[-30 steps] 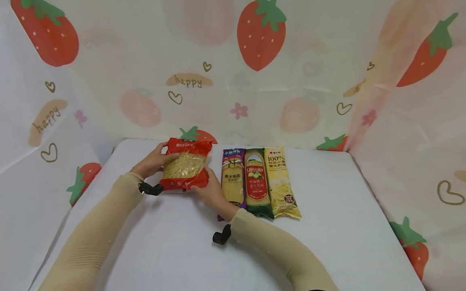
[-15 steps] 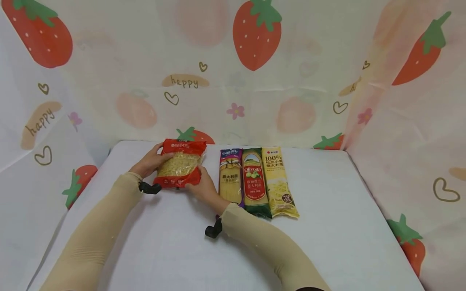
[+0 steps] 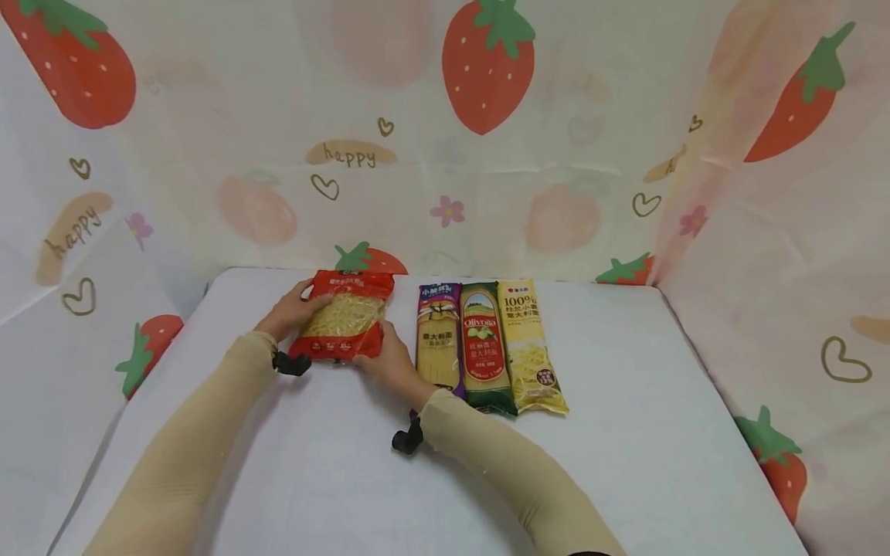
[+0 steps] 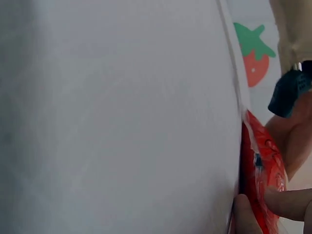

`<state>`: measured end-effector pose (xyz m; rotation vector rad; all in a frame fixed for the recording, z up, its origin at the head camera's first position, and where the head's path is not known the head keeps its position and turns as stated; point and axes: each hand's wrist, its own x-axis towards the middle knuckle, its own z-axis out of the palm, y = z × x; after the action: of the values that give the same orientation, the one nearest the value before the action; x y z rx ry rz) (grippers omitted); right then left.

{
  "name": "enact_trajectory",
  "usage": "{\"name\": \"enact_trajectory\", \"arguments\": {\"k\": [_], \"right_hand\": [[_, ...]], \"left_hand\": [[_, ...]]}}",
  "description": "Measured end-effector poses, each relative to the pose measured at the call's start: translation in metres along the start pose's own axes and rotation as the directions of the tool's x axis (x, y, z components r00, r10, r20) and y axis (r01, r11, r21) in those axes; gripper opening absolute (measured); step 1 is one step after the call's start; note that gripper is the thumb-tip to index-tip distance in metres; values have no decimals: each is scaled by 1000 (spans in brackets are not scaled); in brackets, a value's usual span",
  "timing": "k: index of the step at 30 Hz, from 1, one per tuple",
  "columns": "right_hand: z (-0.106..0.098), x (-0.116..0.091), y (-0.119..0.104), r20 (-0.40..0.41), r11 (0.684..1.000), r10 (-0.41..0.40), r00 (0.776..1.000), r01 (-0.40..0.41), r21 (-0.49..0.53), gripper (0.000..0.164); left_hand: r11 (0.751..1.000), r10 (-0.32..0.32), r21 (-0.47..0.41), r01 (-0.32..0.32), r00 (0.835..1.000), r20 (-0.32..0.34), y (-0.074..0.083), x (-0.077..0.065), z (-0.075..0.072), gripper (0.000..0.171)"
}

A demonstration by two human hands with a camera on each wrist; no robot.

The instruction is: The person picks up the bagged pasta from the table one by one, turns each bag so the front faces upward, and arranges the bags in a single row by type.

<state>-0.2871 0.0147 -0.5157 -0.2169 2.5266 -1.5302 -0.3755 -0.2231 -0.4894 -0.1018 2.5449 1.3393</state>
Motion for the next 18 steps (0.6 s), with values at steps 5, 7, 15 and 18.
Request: {"name": "enact_trajectory", "arguments": {"k": [5,7,15,18], "right_hand": [[-7,-4,-3,29,1000,19,999,-19,7,90],[-11,-7,-4,53,1000,12,999,-13,9,91],[-41,-30,-9,123,999,12,992,-16,32,88],[-62,-42,-14,136,1000,8,991,-12,26,85]], "left_hand": [[1000,-5,-15,6,999,35,-7,-10,-2,88],[1000,-7,-19,7,999,38,-10,-17,-2,88],[988,58,142,-57,998,-1,-10,-43,-1,81],[966,103,242,-94,994,-24,-8,-54,1,83]]}}
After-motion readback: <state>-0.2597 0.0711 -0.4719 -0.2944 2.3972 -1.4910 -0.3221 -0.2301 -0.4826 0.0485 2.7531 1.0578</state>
